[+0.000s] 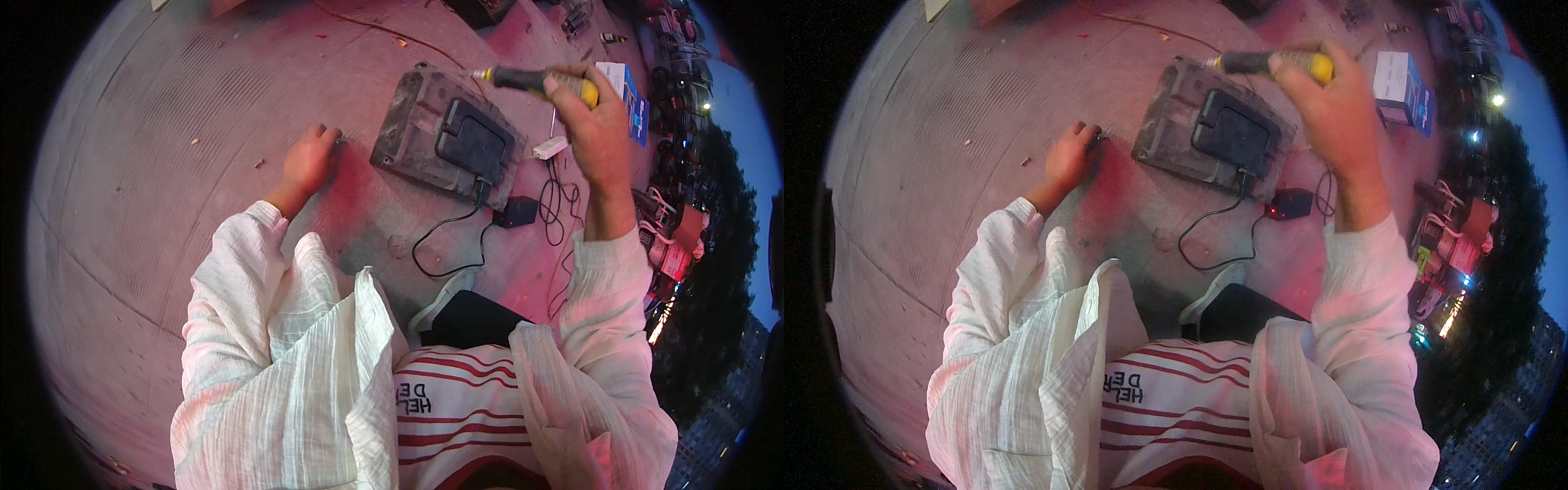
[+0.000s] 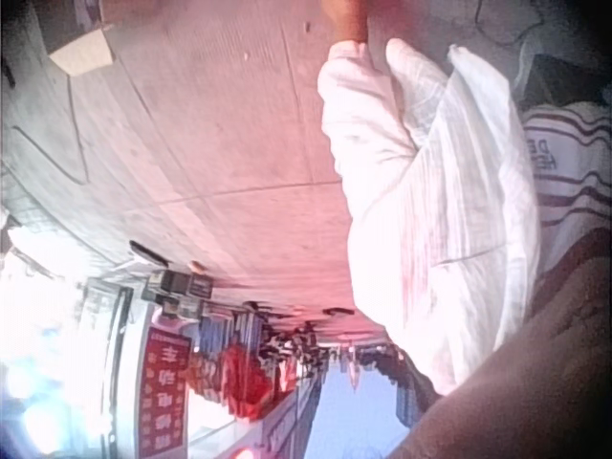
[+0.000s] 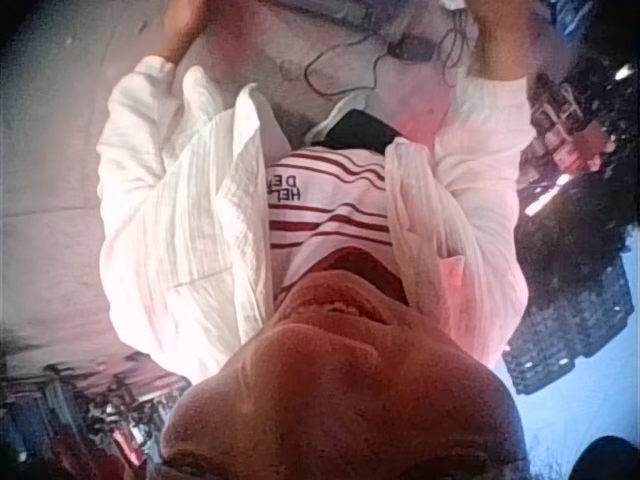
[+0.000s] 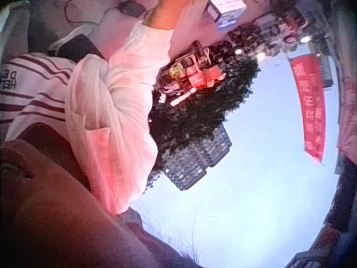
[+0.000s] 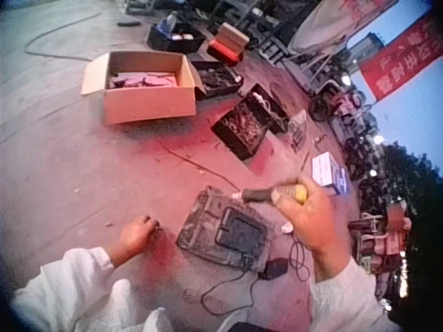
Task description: The person sits on the floor and uses a screwdriver to remove screws from a rectangular electronic device. They handle small screws and wires, then continue unscrewing the casing.
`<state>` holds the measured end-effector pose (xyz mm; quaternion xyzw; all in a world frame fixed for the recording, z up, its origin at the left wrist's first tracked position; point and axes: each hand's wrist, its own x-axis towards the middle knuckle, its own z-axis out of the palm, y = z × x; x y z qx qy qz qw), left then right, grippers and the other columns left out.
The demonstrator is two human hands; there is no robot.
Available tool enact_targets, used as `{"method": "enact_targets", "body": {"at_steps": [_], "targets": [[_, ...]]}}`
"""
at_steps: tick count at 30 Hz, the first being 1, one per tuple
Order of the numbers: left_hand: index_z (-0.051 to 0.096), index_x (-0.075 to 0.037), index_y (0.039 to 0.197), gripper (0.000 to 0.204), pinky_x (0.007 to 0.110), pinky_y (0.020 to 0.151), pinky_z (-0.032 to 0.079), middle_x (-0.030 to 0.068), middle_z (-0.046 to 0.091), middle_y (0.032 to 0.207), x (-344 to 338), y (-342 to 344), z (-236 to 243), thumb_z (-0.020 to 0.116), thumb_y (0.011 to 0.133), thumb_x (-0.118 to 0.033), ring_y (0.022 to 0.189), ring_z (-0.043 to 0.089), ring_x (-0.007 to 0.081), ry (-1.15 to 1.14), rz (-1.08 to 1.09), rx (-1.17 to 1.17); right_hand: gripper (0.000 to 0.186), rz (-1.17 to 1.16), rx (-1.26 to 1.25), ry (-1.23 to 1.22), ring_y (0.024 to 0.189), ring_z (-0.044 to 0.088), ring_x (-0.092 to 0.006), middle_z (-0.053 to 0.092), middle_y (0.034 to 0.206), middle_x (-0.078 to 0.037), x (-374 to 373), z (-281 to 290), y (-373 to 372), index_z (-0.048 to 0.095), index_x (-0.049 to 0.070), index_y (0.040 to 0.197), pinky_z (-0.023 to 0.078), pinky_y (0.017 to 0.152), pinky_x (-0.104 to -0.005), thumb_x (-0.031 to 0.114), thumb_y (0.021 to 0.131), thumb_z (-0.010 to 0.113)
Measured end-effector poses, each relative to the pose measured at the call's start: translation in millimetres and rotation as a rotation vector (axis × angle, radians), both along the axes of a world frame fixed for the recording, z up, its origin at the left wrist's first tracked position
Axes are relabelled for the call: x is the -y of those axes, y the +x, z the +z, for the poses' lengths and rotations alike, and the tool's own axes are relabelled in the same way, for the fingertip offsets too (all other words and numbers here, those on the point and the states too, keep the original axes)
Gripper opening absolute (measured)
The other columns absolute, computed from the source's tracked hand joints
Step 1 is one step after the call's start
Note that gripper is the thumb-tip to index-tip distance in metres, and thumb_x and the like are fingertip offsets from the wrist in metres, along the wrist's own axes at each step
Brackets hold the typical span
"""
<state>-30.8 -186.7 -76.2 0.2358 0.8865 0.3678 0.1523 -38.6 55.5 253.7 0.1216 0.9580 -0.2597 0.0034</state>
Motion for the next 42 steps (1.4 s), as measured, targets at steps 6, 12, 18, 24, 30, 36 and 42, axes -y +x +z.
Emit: {"method": "enact_targets", "body": {"at_steps": [6,12,18,24,30,36,42], "targets": [[0.056,-0.009,0.098,0.019,0.044,0.072,0.049,0.0136,0.055,0.102,-5,-15,-10,0.056,0.08,-0.015,0.093,0.057,0.034,-0.146,-0.166,-0.148,0.027,-0.323,0.114,-0.52,0.062,0.052,-0.0088,0.06,0.072,-0.005,10,-28,53,0.059,0.001,0.097,0.042,0.056,-0.0237,0.025,0.084,0.063],[0.057,-0.005,0.095,0.014,0.038,0.07,0.05,0.012,0.062,0.092,-7,-2,13,0.057,0.083,-0.012,0.083,0.062,0.0312,0.203,0.006,-0.024,0.035,-0.588,0.202,-1.626,0.075,0.058,-0.0174,0.061,0.087,-0.01,16,-81,124,0.051,0.003,0.112,0.046,0.067,-0.0297,0.025,0.086,0.057],[0.057,0.0,0.097,0.014,0.026,0.067,0.048,0.0027,0.061,0.082,-5,0,102,0.061,0.087,-0.008,0.073,0.059,0.0097,0.674,0.235,0.363,0.033,-0.206,0.316,-1.712,0.089,0.058,-0.0254,0.057,0.096,-0.012,42,-92,116,0.048,0.005,0.109,0.046,0.081,-0.0372,0.007,0.078,0.057],[0.057,0.001,0.099,0.015,0.025,0.073,0.049,0.0048,0.06,0.093,0,3,227,0.059,0.084,0.003,0.084,0.06,0.0133,0.866,0.089,0.264,0.018,-0.217,0.123,-1.401,0.055,0.049,-0.0061,0.052,0.063,0.002,57,-58,72,0.059,0.009,0.083,0.036,0.05,-0.0218,0.025,0.085,0.066],[0.061,0.0,0.089,0.022,0.029,0.068,0.05,0.0113,0.063,0.085,-3,12,351,0.065,0.069,0.01,0.077,0.064,0.0231,0.409,-0.108,-0.553,0.015,0.072,0.12,-1.299,0.05,0.045,-0.0035,0.054,0.064,0.004,55,27,63,0.063,0.007,0.08,0.033,0.045,-0.0212,0.021,0.086,0.063],[0.062,-0.002,0.086,0.023,0.029,0.065,0.051,0.0106,0.063,0.084,-44,57,429,0.067,0.068,0.01,0.075,0.064,0.0232,0.201,-0.164,-0.78,0.011,0.337,0.0,-1.369,0.058,0.045,-0.0018,0.056,0.069,0.005,7,75,94,0.065,0.005,0.087,0.034,0.051,-0.0199,0.016,0.086,0.063],[0.059,0.0,0.094,0.022,0.028,0.067,0.051,0.0102,0.063,0.089,-101,102,438,0.066,0.075,0.009,0.08,0.064,0.0176,0.319,0.01,-0.658,0.009,0.428,-0.012,-1.372,0.062,0.048,-0.0021,0.059,0.072,0.002,-48,92,115,0.064,0.005,0.086,0.037,0.054,-0.0203,0.013,0.085,0.063]]}}
